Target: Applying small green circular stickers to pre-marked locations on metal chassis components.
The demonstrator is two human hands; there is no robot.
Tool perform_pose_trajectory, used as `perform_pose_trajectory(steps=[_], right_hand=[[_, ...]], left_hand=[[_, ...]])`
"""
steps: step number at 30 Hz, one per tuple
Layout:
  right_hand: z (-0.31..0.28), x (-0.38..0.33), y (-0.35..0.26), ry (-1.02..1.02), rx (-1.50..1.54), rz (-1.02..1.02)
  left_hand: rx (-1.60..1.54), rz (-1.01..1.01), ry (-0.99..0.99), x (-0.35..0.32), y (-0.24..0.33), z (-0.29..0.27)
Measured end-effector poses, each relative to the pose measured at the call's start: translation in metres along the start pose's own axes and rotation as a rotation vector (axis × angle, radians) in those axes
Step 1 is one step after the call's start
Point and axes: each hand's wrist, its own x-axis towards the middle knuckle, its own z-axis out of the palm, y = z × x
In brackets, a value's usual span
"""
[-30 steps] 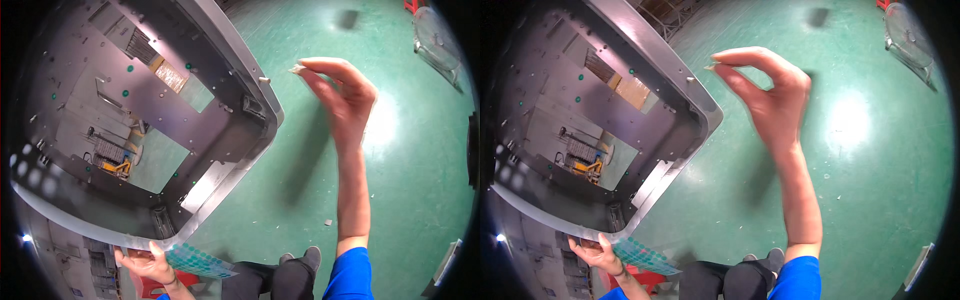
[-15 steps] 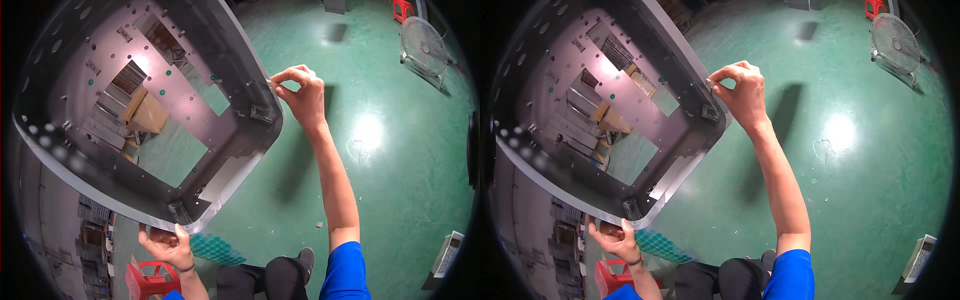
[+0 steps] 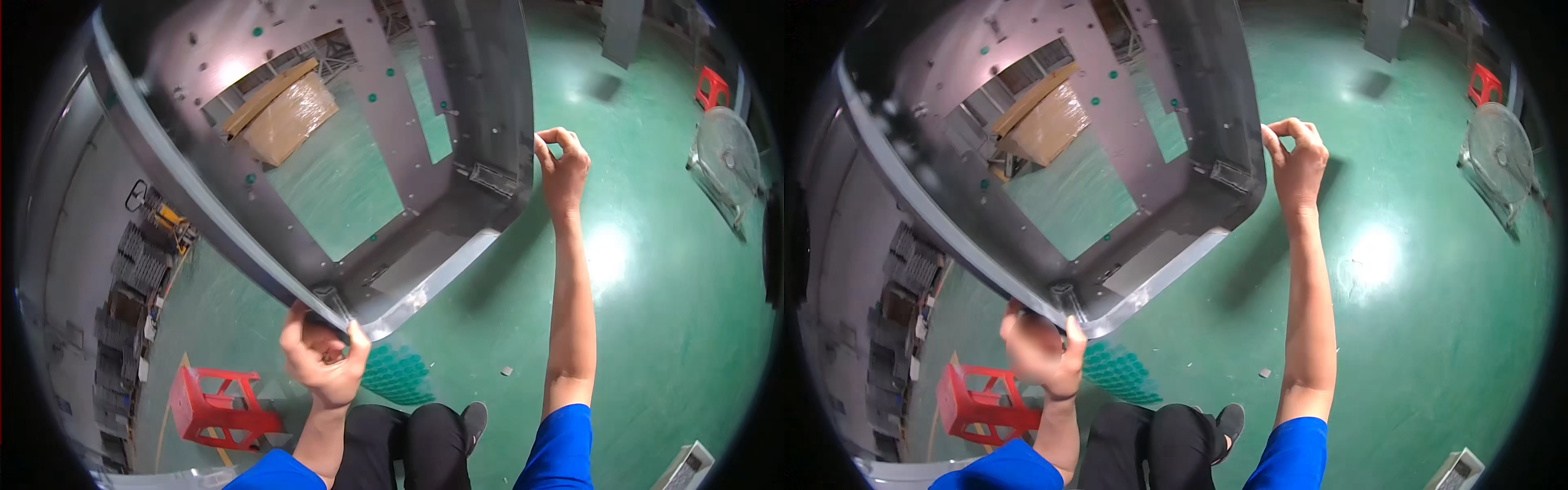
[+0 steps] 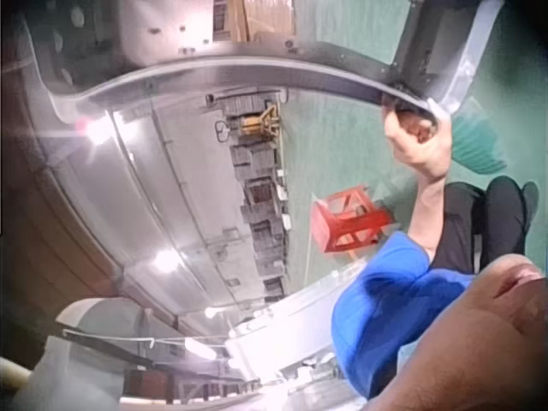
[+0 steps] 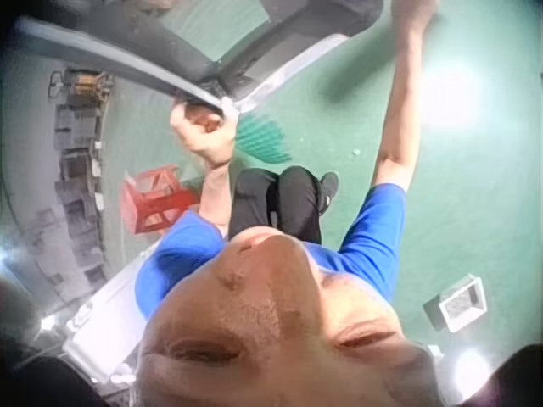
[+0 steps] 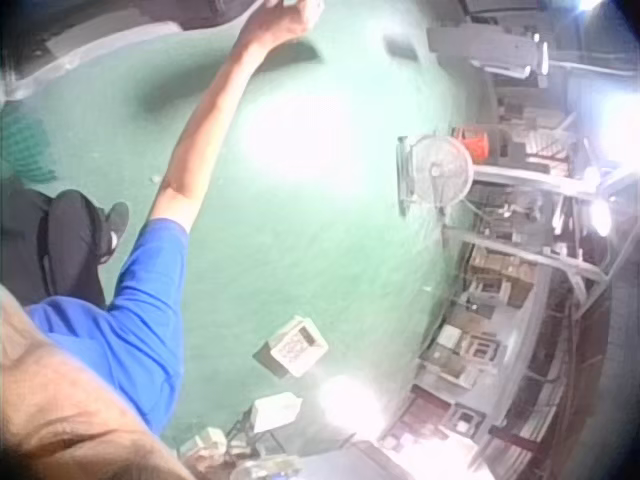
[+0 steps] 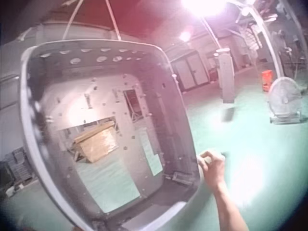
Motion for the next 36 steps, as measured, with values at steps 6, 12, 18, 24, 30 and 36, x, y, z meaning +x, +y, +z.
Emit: perform_pose_trajectory(steps=[6, 12, 18, 24, 30, 36], right_hand=[[-0.030, -0.013, -0.062, 0.111, 0.302, 0.164], [-0.065, -0.074, -0.220, -0.635, 0.522, -0.089], [-0.070, -0.075, -0.171, -0.492, -0.039, -0.022], [-0.115, 0.051, -0.004, -0.412, -0.265, -0.068], [-0.094, 0.083, 0.046, -0.467, -0.180, -0.070], [-0.126, 0.137, 0.107, -0.459, -0.187, -0.061]], left_hand=[[0.060, 0.020, 0.008, -0.004, 0.013, 0.002], [-0.108, -0.050, -0.069, -0.014, 0.036, 0.030], [-0.434, -0.458, -0.306, -0.047, 0.060, 0.011], [-0.714, -0.718, -0.345, -0.053, 0.041, 0.021], [-0.835, -1.014, -0.289, -0.060, 0.051, -0.045], [-0.762, -1.060, -0.389, -0.088, 0.053, -0.061]])
